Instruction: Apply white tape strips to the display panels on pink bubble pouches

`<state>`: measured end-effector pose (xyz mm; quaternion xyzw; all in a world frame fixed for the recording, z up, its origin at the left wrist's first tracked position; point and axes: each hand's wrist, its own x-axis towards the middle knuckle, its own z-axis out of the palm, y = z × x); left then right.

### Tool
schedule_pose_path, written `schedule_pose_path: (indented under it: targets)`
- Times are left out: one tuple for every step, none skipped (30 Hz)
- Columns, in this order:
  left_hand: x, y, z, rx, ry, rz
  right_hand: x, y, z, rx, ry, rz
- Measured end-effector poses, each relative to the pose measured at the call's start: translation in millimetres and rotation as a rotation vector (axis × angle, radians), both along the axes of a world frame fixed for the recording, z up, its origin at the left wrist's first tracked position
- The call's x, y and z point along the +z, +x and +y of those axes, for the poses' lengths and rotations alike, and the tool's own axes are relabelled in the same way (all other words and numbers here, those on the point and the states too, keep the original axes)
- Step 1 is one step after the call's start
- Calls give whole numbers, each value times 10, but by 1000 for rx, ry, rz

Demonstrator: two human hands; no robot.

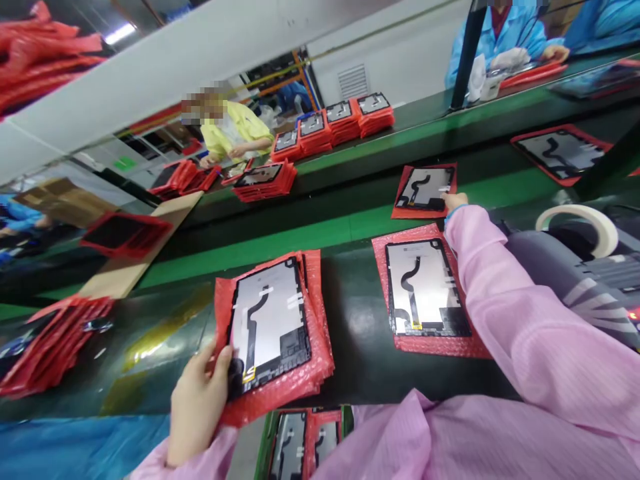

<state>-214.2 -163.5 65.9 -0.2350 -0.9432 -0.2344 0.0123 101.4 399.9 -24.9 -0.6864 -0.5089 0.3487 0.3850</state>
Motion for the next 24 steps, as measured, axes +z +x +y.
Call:
schedule_pose_path:
  targets:
    - [-4, 27, -20, -19, -41, 72, -3, -45, -35, -26, -2, 51]
    - [-12, 54, -38, -36, -60, 101, 11, -86, -75, -54, -8, 99]
    - [-25, 82, -57, -47, -65, 84, 43, -120, -122, -75, -12, 145]
    - [-43, 110, -75, -44, -62, 30, 92, -138, -177, -83, -6, 187]
    - [-63, 137, -92, -28, -55, -44, 156, -137, -241, -87, 3, 220]
    - [-84, 162, -107, -11, -45, -116, 230, -112, -320, -87, 12, 252]
    - [-104, 181, -120, 3, -32, -164, 309, -63, -419, -77, 17, 291]
    - [-121, 195, -130, 10, -17, -183, 386, 9, -543, -48, 17, 341]
    - [-134, 199, -135, 13, -2, -178, 455, 102, -695, -1, 14, 403]
    - [-142, 195, -137, 11, 11, -162, 511, 210, -875, 58, 9, 470]
    - [-146, 181, -137, 4, 21, -146, 549, 328, -1083, 120, 0, 534]
    - [-145, 160, -137, -5, 30, -131, 563, 450, -1312, 177, -13, 583]
    - [-142, 134, -139, -12, 41, -121, 552, 571, -1554, 221, -29, 612]
    - [-139, 105, -144, -15, 56, -118, 515, 686, -1796, 251, -46, 630]
    - [-139, 78, -153, -9, 75, -128, 452, 793, -2029, 269, -66, 637]
    - [-145, 55, -167, 4, 105, -153, 370, 891, -2240, 285, -87, 636]
    - [-160, 40, -184, 26, 166, -189, 275, 979, -2421, 298, -105, 625]
    - [-184, 34, -202, 46, 262, -240, 177, 1060, -2568, 308, -118, 606]
    - [-217, 37, -216, 67, 386, -308, 88, 1132, -2681, 310, -117, 569]
    - [-259, 49, -223, 81, 524, -403, 19, 1193, -2763, 317, -106, 503]
    - [-307, 68, -222, 84, 652, -518, -22, 1238, -2821, 337, -87, 402]
    - [-357, 91, -211, 80, 751, -632, -31, 1258, -2866, 360, -47, 268]
    - [-405, 114, -193, 73, 812, -734, -7, 1245, -2904, 379, 20, 112]
    - [-447, 133, -171, 65, 841, -813, 45, 1186, -2947, 392, 109, -43]
